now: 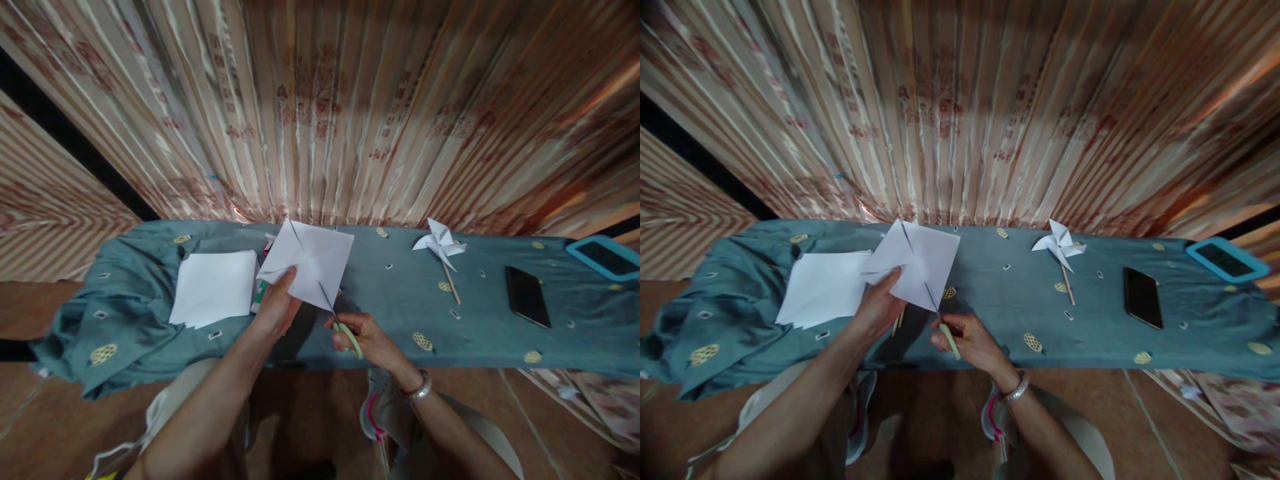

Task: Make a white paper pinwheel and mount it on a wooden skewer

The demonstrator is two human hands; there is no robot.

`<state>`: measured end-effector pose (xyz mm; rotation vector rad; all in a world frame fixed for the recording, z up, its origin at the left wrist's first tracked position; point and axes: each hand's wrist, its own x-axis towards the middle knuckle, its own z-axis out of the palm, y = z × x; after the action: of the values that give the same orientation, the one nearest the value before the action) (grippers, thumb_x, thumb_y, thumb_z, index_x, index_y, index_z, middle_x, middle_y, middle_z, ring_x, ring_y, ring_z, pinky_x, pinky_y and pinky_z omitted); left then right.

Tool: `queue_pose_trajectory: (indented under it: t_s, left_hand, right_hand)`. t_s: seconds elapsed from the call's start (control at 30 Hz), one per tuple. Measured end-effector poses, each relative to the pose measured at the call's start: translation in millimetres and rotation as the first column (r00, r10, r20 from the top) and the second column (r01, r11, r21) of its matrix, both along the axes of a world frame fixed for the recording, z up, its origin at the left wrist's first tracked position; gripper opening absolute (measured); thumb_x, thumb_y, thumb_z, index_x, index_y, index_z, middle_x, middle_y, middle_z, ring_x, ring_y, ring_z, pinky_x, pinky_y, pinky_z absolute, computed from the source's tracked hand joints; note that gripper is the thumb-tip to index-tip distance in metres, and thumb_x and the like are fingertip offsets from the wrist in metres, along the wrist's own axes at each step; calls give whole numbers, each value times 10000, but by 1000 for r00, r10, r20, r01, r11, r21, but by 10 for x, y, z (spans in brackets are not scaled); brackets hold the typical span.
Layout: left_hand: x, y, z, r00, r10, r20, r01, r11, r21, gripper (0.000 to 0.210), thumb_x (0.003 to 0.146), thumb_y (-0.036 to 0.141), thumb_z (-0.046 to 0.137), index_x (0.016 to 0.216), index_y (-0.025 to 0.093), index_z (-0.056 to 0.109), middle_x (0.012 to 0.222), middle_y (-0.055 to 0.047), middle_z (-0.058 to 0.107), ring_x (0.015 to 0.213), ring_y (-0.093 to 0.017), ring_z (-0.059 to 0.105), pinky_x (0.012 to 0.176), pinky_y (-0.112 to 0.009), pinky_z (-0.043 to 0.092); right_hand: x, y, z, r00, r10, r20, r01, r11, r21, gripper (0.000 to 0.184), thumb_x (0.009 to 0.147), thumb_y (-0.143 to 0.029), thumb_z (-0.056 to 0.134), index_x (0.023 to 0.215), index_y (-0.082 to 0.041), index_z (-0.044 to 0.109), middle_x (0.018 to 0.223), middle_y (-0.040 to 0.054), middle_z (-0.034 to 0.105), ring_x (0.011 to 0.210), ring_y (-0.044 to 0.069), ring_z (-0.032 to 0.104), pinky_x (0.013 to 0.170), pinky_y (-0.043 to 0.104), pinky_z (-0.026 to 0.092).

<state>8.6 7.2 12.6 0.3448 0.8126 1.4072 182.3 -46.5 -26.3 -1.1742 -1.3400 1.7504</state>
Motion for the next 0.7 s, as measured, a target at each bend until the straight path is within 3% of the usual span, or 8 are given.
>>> queue_pose_trajectory:
  t_s: [0.37,0.7]
  left_hand:
    - [-12,-14,-11,1000,-25,-11,25,999,-30,211,818,110,652,1029,126,659,958,-79,756,1003,-216,699,958,-345,529]
    - [-9,-10,-6,1000,-4,-22,4,1000,-25,249,807,123,665,1056,135,649,921,-47,759,931,-183,710,975,-326,511]
  right_hand:
    - [1,2,-5,999,12,32,-13,1000,24,491,636,-576,798,864,-155,688,618,-29,599,543,90,514,516,211,416]
    - [-25,21,-68,999,-17,28,19,998,-59,588,545,-629,818,848,-141,694,587,-42,557,513,70,468,486,206,386]
